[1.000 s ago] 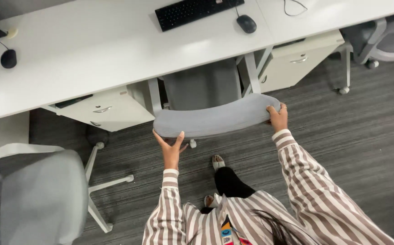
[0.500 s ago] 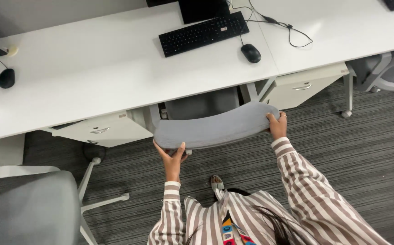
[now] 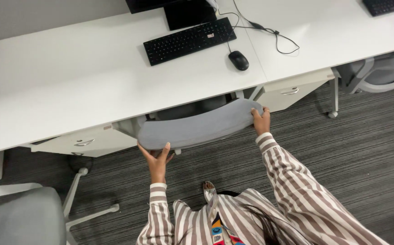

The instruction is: Moving and aligning multiple office chairs into their respective cubicle workstations.

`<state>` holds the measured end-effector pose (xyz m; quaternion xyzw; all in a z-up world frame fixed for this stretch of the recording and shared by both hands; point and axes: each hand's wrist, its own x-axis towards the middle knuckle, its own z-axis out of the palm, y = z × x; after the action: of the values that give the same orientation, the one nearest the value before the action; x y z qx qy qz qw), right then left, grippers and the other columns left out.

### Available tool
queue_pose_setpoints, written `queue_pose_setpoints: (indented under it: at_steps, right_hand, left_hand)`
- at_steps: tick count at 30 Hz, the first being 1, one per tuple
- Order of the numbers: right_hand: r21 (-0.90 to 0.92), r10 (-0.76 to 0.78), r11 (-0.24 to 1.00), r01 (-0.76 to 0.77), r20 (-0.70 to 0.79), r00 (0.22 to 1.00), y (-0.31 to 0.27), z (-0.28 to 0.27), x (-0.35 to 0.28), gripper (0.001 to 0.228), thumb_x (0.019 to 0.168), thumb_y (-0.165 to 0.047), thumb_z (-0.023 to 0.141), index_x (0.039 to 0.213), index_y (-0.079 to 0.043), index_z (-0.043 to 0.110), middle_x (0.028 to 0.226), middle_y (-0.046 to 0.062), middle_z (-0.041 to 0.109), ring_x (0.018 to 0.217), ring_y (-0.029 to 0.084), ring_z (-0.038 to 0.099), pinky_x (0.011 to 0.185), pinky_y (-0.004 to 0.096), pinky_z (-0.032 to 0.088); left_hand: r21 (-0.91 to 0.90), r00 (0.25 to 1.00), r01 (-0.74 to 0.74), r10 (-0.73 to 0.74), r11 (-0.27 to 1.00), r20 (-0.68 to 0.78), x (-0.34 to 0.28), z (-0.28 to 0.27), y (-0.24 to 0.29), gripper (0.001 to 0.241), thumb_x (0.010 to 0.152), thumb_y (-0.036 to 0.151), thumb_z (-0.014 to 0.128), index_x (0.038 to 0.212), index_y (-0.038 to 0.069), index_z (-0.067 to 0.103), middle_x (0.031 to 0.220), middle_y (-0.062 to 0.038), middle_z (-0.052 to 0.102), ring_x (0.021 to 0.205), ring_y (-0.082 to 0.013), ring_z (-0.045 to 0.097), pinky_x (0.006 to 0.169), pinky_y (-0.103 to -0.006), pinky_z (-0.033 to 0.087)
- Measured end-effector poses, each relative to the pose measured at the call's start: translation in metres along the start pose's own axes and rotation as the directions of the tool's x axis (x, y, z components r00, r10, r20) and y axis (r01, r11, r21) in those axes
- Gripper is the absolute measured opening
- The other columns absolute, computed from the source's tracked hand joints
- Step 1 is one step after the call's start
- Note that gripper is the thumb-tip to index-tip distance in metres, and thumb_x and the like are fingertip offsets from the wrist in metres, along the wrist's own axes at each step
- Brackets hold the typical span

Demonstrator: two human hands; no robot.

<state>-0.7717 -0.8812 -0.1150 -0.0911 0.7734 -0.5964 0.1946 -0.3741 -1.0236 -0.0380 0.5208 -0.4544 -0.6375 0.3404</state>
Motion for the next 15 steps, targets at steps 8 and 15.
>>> queue_pose_setpoints:
  at_steps: [8, 15]
  right_hand:
    - [-0.142, -0.033, 0.990, 0.025, -0.053, 0.998, -0.010, 0.001, -0.013, 0.051, 0.106, -0.041, 0.043, 0.125, 0.004, 0.060, 0.120, 0.021, 0.067, 0.108, 0.031, 0.064, 0.098, 0.042, 0.049]
    - [-0.103, -0.206, 0.975, 0.197, -0.088, 0.975, 0.050, -0.009, 0.002, 0.069, 0.111, -0.054, 0.032, 0.141, 0.004, 0.054, 0.129, 0.025, 0.059, 0.109, 0.033, 0.060, 0.093, 0.046, 0.050]
  left_hand:
    - [0.035, 0.995, -0.077, 0.079, 0.996, -0.061, -0.003, 0.000, -0.011, 0.130, 0.073, 0.041, 0.085, 0.162, 0.023, -0.008, 0.159, -0.027, 0.022, 0.129, -0.0396, 0.057, 0.090, -0.0432, 0.063]
    - [0.248, 0.953, -0.144, 0.202, 0.958, -0.226, -0.013, -0.012, -0.045, 0.091, 0.096, 0.053, 0.064, 0.162, 0.011, 0.018, 0.145, -0.021, 0.051, 0.114, -0.0294, 0.069, 0.087, -0.0345, 0.059]
